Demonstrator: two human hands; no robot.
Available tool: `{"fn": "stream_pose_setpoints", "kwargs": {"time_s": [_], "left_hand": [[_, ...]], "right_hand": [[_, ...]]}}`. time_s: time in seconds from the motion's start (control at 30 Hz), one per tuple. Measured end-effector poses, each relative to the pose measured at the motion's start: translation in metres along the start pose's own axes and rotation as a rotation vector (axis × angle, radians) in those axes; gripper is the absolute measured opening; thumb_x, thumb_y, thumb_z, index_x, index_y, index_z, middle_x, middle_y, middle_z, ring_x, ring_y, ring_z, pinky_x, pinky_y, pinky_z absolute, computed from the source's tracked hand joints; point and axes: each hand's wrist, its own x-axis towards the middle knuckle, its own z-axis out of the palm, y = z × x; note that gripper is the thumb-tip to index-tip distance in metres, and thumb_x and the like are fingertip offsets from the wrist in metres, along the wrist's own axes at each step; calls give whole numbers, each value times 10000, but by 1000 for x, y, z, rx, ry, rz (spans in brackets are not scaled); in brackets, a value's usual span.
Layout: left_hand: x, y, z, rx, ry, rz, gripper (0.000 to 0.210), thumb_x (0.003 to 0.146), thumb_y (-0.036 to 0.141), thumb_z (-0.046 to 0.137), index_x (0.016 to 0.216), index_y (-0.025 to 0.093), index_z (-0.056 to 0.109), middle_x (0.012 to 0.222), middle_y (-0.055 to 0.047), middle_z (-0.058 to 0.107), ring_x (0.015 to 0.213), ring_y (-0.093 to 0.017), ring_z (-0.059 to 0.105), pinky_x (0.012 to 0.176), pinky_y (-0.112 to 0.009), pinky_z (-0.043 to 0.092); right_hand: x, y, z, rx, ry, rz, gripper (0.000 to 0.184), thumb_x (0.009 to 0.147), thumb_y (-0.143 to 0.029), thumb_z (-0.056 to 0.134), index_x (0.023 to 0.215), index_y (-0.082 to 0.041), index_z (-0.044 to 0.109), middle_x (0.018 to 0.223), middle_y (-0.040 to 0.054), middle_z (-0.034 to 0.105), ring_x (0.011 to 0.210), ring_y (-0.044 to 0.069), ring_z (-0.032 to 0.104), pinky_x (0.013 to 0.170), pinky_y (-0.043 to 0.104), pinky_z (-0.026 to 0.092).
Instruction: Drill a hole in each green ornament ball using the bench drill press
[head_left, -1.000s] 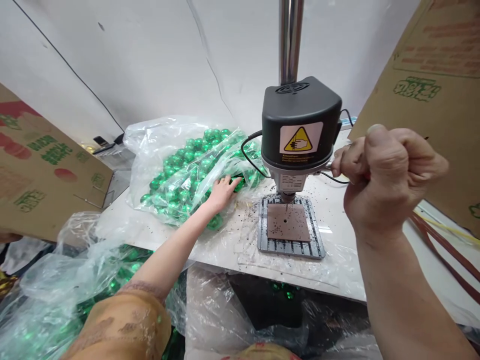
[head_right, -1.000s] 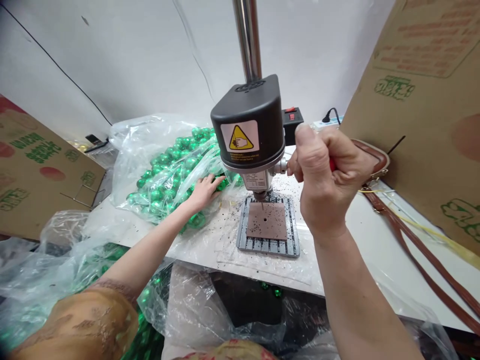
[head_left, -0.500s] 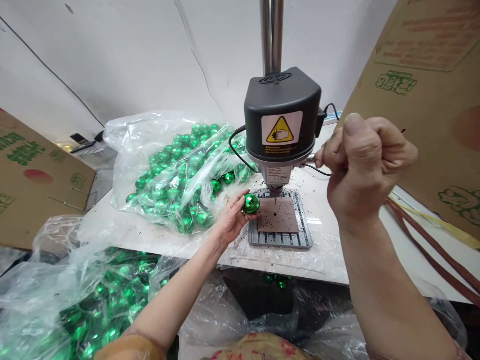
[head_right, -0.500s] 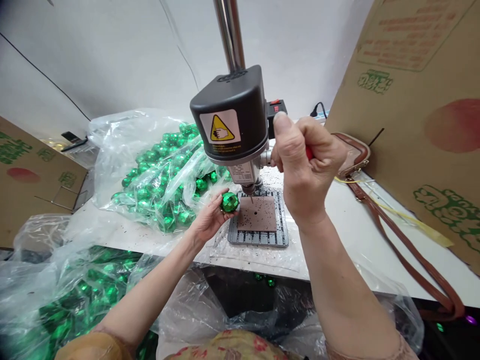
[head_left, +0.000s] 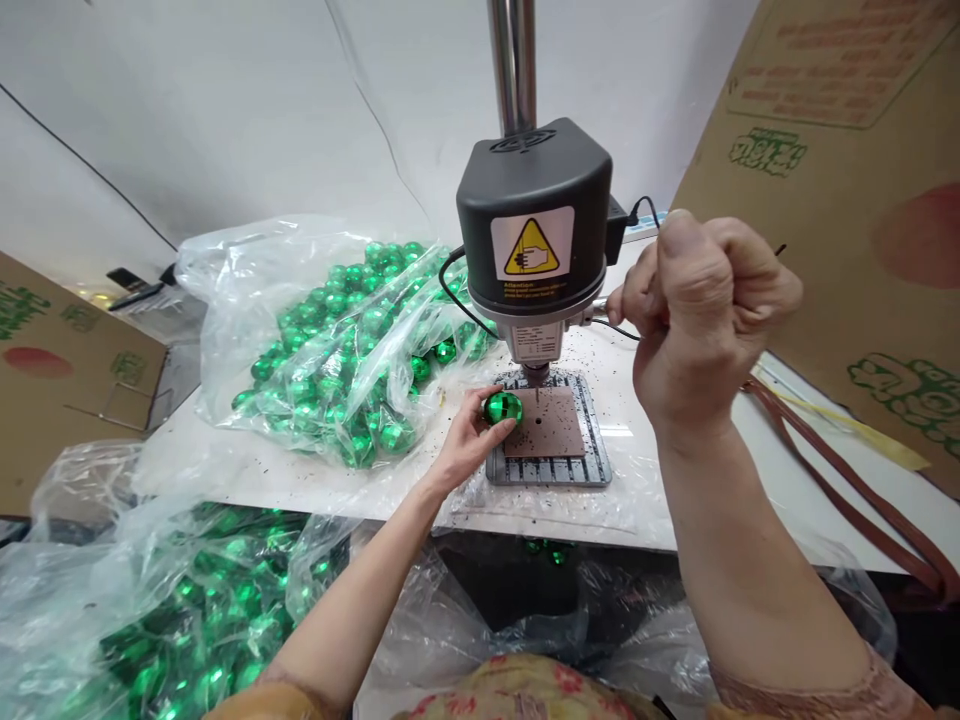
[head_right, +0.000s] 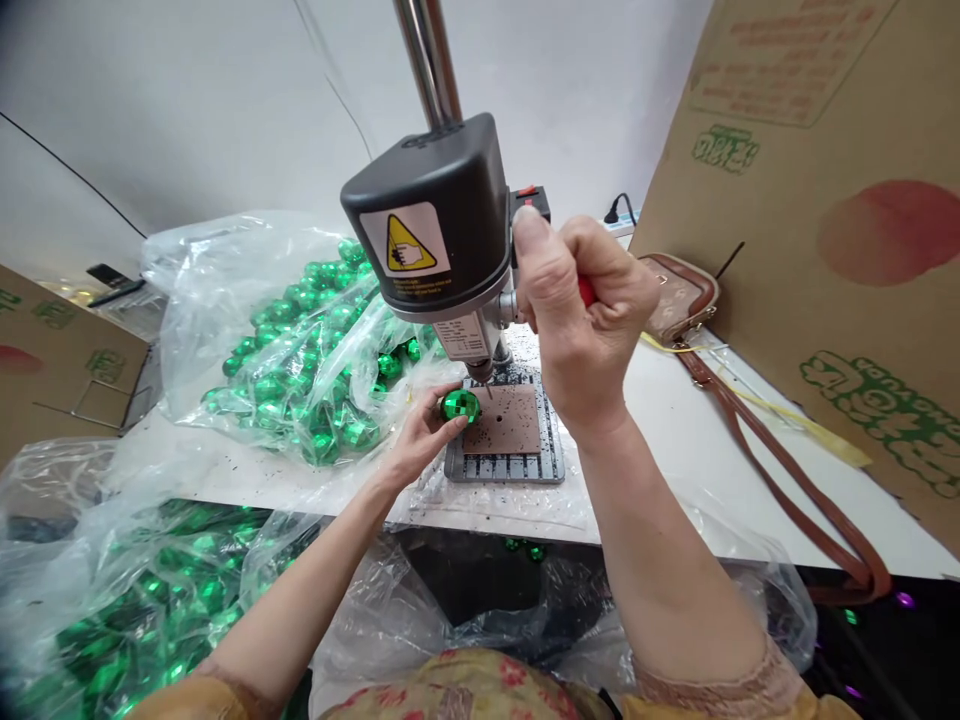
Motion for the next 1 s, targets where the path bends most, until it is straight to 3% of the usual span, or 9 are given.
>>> {"fn": "stream_pose_setpoints", "kwargs": {"time_s": [0.1,0.27,0.43,0.63,0.77,0.87,1.0], "left_hand": [[5,-8,2,-14,-43,6,618,802,466,829,1309,221,574,1198,-73,665,1071,-212,644,954,-346,506],[11,-13,8,-13,-55,-5,546,811,449,826,1237,188,605,1160,-85,693,1056,-220,647,926,-333,499],[17,-13,13,121,-23,10,524,805,410,821,1241,196,624,1143,-73,705,968,-203,638,858,-318,489],[20,-11,20,171,-23,24,507,766,386,849,1202,215,654,1196,-82,690,1071,-253,630,955,-374,484],[19,-7,28,138,-44,40,561,692,390,913,1159,206,662,1140,-90,689,1091,-282,642,993,-414,498],[15,-8,35,90,-65,36,571,700,420,910,1158,212,640,1107,-81,692,1088,-283,650,994,-432,520],[10,-13,39,63,-89,40,575,745,413,883,1215,225,609,1136,-86,691,1148,-292,638,1025,-448,515]], "right_hand": [[1,3,0,-11,12,-32,472,912,-381,641,564,-227,362,482,-57,325,438,77,347,451,313,306],[3,6,-1,-31,5,-52,482,899,-420,652,561,-230,367,472,-55,331,434,82,364,463,320,307],[2,6,0,-7,9,-56,470,900,-403,650,569,-223,368,485,-60,350,441,72,354,477,300,294],[3,6,-1,46,4,-55,447,893,-323,664,555,-216,392,471,-61,361,434,79,344,471,315,279],[2,5,-1,-41,-10,-48,468,915,-406,622,585,-214,350,504,-64,347,457,53,345,490,273,315],[1,5,-1,-131,-13,-47,491,932,-474,575,602,-215,319,527,-59,337,472,41,343,503,252,336],[2,6,-1,-74,-12,-80,489,924,-440,603,596,-218,315,503,-58,307,456,55,336,487,270,312]]}}
